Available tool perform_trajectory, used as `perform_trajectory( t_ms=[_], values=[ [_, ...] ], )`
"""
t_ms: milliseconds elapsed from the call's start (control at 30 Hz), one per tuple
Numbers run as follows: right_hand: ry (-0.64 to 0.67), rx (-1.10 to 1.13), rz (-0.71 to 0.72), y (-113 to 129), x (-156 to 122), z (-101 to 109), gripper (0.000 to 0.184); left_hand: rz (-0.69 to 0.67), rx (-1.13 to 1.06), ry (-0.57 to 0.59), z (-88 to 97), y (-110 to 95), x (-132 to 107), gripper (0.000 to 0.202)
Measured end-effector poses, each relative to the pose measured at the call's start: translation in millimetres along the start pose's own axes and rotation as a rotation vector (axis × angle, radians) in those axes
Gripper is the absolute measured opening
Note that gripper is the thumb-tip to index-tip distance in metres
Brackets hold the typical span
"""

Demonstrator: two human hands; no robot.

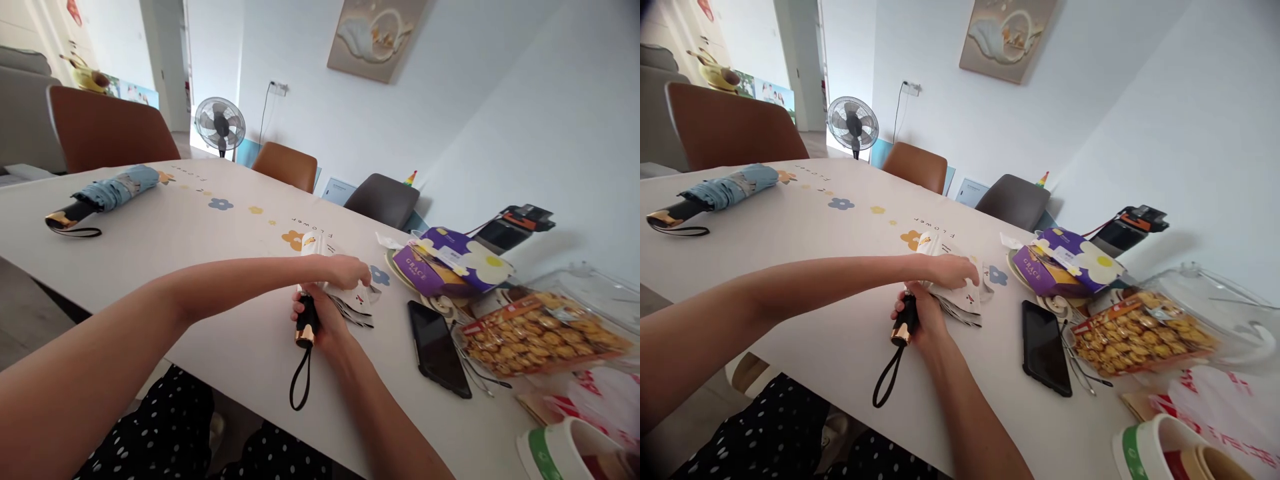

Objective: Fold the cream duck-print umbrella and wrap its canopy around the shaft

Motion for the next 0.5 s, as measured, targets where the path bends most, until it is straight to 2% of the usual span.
perform_trajectory(
  t_ms=[100, 167, 333, 400, 500],
  values=[
    [-0.008, -0.023, 0.027, 1, 1, 3, 0.006, 0.037, 0.028, 0.047, -20.6, -3, 11, 0.018],
    [-0.014, -0.036, 0.044, 1, 2, 4, 0.006, 0.019, 0.089, 0.066, -30.2, -3, 15, 0.014],
    [0.001, -0.062, 0.055, 2, 2, 3, 0.003, -0.061, 0.243, 0.098, -37.1, 3, 20, 0.013],
    [0.002, -0.076, 0.056, 2, 1, 2, 0.004, -0.136, 0.270, 0.045, -31.8, -2, 20, 0.016],
    [-0.008, -0.093, 0.042, 1, 2, 3, 0.006, -0.162, 0.219, -0.202, -8.0, -9, 12, 0.021]
  ],
)
Point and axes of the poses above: each hand's wrist, its own x-axis towards the middle knuckle, its own z-axis out of the back of the hand, y = z × x, the point moved 8 cm from there along x, towards the middle knuckle, and after that the axes turned 10 degrees about -x, right-handed, at the moved point
